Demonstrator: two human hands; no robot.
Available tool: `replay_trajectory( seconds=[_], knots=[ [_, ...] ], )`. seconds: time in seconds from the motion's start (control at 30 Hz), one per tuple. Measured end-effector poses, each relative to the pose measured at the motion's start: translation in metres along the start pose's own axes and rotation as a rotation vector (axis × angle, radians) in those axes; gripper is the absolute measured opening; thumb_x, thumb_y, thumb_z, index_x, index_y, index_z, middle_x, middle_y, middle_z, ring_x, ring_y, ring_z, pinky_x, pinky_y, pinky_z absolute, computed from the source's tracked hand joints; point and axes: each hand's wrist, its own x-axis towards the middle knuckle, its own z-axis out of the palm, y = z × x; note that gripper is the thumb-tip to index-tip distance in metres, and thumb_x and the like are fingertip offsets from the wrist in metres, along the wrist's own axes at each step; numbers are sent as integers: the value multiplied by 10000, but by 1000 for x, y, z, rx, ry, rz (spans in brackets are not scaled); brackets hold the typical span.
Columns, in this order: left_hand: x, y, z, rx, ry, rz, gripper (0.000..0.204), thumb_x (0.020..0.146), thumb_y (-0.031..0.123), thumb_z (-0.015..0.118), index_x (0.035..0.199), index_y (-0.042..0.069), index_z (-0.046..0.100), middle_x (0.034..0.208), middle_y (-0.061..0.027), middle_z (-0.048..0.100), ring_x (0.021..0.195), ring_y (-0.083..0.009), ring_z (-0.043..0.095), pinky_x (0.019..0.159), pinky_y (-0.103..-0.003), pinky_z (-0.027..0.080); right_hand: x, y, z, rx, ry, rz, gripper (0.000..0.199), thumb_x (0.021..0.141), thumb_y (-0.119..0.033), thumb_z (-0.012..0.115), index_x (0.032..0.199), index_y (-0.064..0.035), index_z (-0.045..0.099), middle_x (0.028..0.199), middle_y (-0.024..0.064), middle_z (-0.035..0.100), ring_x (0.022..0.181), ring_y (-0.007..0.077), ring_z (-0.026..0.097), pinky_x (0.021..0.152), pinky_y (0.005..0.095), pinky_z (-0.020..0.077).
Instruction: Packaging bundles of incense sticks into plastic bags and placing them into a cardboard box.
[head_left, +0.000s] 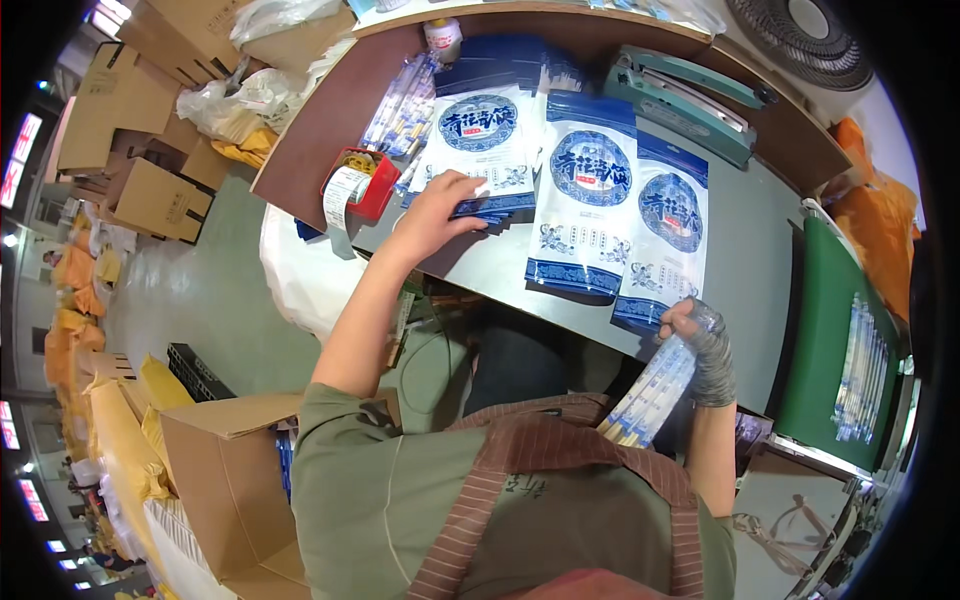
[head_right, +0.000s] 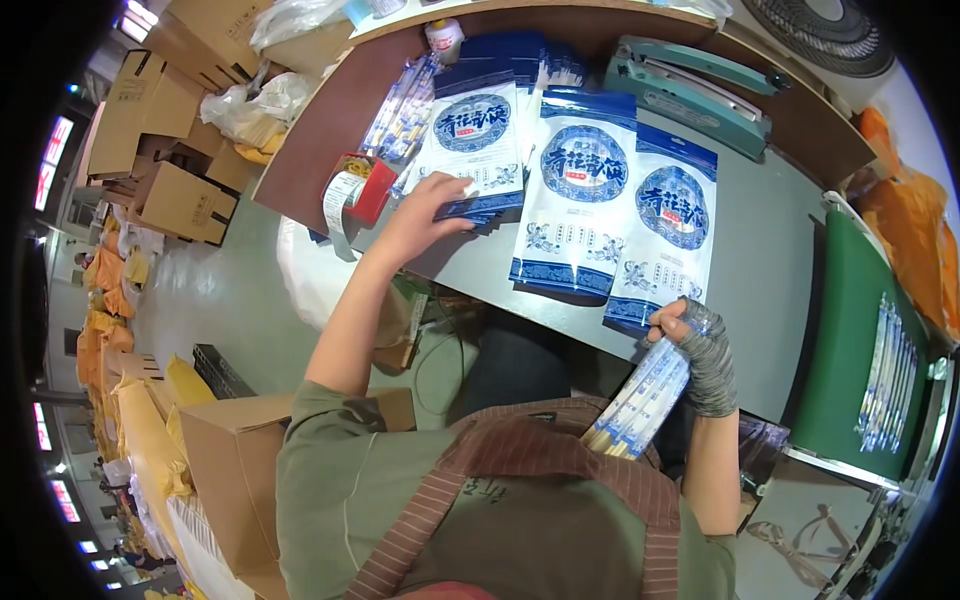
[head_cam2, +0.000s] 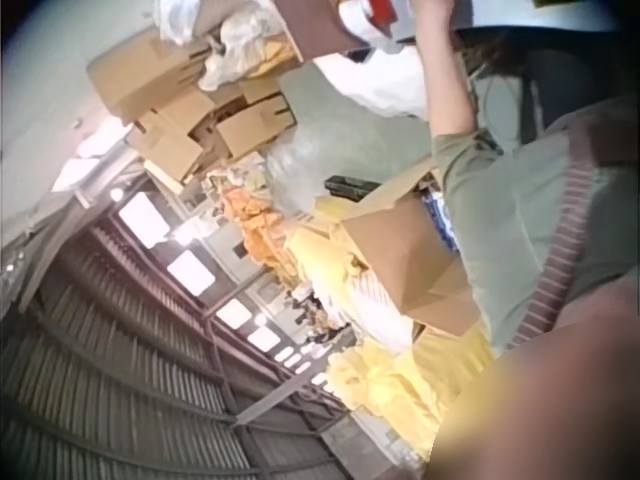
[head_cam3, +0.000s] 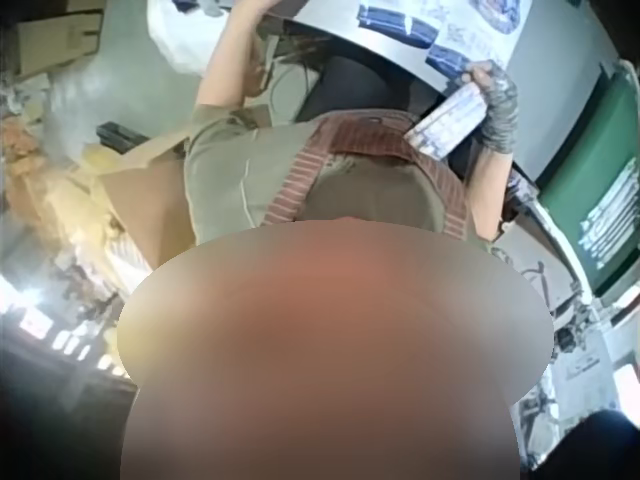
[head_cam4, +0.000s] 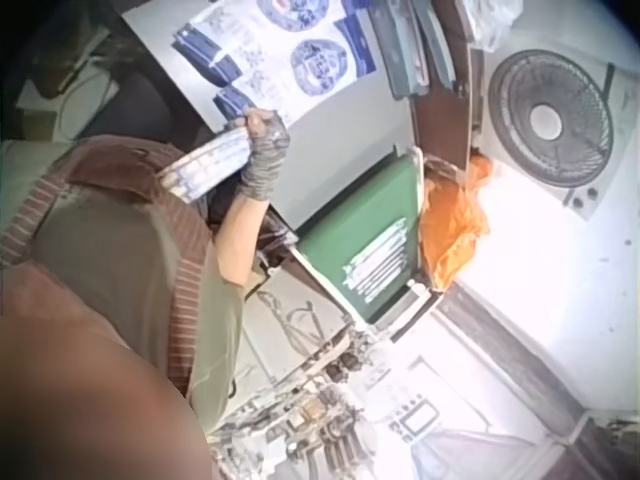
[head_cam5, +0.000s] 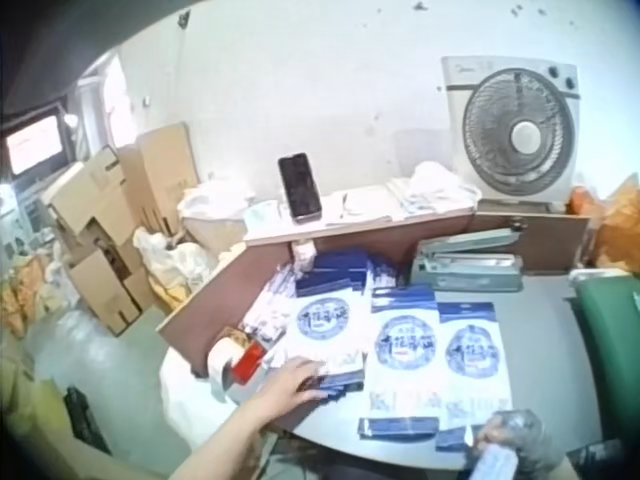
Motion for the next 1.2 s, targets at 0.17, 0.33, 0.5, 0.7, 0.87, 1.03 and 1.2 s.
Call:
replay_trajectory(
  seconds=[0.17, 0.33, 0.5, 0.7, 0.87, 1.03, 1.2],
  knots=[
    [-5, -10, 2, 119, -27, 52, 163, 865, 62, 614, 1012, 11, 663, 958, -144, 670, 880, -317, 641, 766, -347, 501, -3, -3, -5, 16, -27, -29, 239, 784, -209, 710, 885, -3, 643, 746, 83, 648, 665, 144, 607, 636, 253, 504],
    [8, -17, -10, -76, -104, -101, 148, 883, 80, 616, 984, -11, 673, 860, -152, 694, 803, -263, 662, 732, -331, 494, -5, -2, -6, -20, 5, -42, 293, 748, -286, 706, 865, -28, 631, 727, 75, 629, 645, 133, 574, 595, 241, 457],
    [27, -20, -15, -202, -187, -269, 158, 847, 129, 699, 822, -13, 637, 691, -18, 597, 660, -76, 503, 628, -248, 432, -14, -5, -11, 21, -35, -41, 292, 739, -281, 712, 854, -26, 626, 723, 75, 624, 645, 146, 574, 604, 254, 464],
    [41, -5, 4, -393, 27, -338, 226, 869, 170, 701, 741, 25, 585, 682, 47, 547, 658, -43, 456, 621, -216, 402, -28, 3, -38, 117, -50, -71, 229, 776, -200, 710, 876, -8, 636, 726, 85, 639, 642, 163, 612, 602, 279, 518],
    [58, 68, 53, -617, 208, -241, 176, 914, 165, 639, 896, -8, 668, 768, 29, 609, 698, -43, 508, 647, -206, 416, -41, 9, -54, 88, 4, -101, 256, 775, -240, 695, 880, -14, 639, 738, 74, 643, 653, 143, 604, 607, 251, 490],
    [37, 187, 130, -216, -236, 133, 143, 864, 121, 605, 974, 35, 636, 910, -137, 661, 807, -288, 640, 725, -360, 493, -58, 17, -69, 131, 62, -121, 292, 744, -277, 706, 865, -28, 613, 726, 76, 613, 647, 159, 602, 598, 276, 504],
    [-7, 244, 207, -328, -310, 227, 214, 801, 19, 636, 1014, 39, 640, 876, -149, 623, 834, -338, 622, 712, -397, 483, -78, 29, -93, 211, 110, -144, 299, 762, -270, 704, 883, -18, 599, 736, 81, 609, 652, 159, 601, 596, 274, 509]
  ],
)
